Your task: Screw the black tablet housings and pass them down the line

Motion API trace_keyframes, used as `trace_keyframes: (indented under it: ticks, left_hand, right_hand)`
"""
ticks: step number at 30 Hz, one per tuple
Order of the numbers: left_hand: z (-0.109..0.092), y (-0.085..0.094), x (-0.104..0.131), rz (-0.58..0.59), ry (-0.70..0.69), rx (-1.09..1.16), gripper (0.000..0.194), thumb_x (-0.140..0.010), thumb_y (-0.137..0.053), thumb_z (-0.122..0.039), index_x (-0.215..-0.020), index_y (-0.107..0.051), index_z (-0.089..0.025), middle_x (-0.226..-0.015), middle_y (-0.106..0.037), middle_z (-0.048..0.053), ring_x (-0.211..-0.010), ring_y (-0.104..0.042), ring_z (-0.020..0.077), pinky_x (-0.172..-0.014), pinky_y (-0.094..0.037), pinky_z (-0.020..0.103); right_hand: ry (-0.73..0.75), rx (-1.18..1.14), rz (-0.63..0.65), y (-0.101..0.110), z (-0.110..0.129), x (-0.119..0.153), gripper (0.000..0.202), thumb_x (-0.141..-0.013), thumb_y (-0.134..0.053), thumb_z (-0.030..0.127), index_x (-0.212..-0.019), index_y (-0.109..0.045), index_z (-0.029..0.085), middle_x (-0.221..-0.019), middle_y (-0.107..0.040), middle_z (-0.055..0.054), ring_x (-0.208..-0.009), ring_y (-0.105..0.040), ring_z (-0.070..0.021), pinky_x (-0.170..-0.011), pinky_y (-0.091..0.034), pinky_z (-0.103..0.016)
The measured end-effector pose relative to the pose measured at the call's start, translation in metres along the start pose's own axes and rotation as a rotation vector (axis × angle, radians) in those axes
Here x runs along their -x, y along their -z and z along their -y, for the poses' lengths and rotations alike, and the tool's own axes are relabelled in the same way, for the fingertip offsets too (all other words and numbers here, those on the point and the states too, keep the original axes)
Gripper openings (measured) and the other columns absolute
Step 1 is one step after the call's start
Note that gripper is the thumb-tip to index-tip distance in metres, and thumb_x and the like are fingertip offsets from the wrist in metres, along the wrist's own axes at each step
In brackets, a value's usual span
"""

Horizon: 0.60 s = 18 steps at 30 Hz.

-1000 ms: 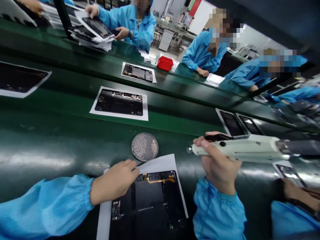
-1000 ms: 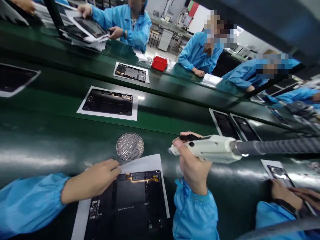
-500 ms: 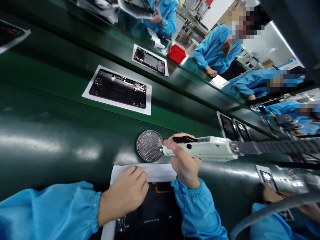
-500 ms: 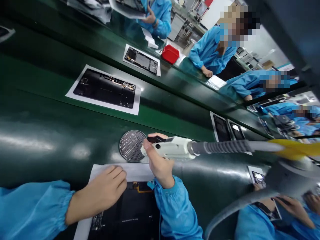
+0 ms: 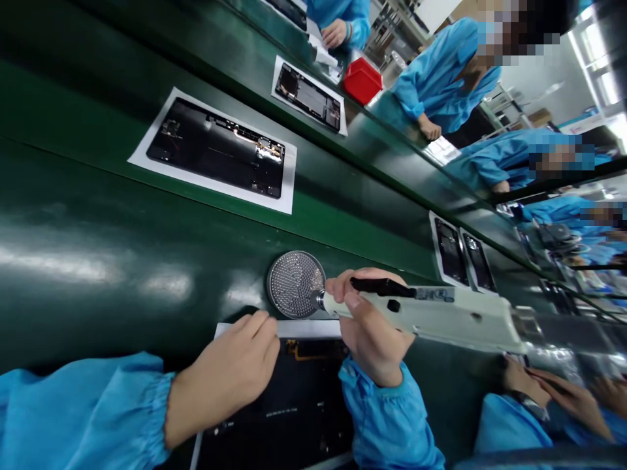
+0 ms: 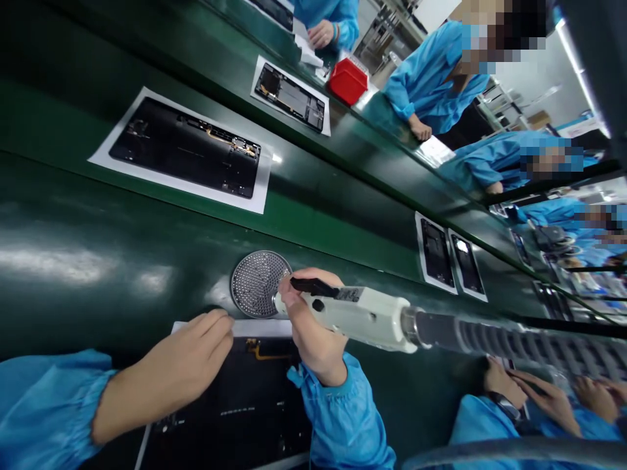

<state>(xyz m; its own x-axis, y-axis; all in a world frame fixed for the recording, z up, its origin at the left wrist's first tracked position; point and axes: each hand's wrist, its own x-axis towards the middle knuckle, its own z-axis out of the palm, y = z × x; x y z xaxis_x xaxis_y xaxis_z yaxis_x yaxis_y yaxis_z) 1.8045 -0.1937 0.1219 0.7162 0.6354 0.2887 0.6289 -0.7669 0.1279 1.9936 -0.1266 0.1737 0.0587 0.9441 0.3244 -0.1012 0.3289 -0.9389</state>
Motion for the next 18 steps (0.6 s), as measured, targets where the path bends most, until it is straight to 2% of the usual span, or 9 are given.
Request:
trace_keyframes:
  ticks: [4,11,18]
  left_hand:
    - [0.009,-0.005,-0.003,-0.022,0.049,0.05,0.024,-0.086,-0.041,0.001,-0.084,-0.063,-0.009,-0.088,-0.059,0.015,-0.08,-0.052,0.0267,-0.072,-0.047,0.042]
    - [0.006,-0.008,-0.003,-0.078,0.075,0.11,0.026,-0.088,-0.041,0.001,-0.085,-0.065,-0.008,-0.093,-0.062,0.018,-0.084,-0.053,0.0278,-0.072,-0.05,0.042]
    - [0.005,-0.008,-0.001,-0.055,0.089,0.103,0.023,-0.087,-0.044,-0.001,-0.089,-0.066,-0.008,-0.096,-0.062,0.017,-0.088,-0.053,0.0283,-0.075,-0.051,0.043]
  right_hand:
    - [-0.039,0.039,0.019,-0.001,-0.009,0.002,0.023,-0.083,-0.068,0.013,-0.102,-0.069,0.026,-0.073,-0.063,0.002,-0.072,-0.065,-0.0168,-0.073,-0.057,-0.038]
    - [-0.089,0.146,-0.036,-0.003,-0.015,0.004,0.016,-0.082,-0.07,0.021,-0.097,-0.067,0.025,-0.076,-0.062,0.001,-0.069,-0.063,-0.0173,-0.073,-0.057,-0.042]
    - [-0.074,0.092,0.0,-0.005,-0.016,0.003,0.02,-0.083,-0.067,0.016,-0.1,-0.068,0.026,-0.071,-0.062,0.002,-0.068,-0.063,-0.0169,-0.069,-0.055,-0.038]
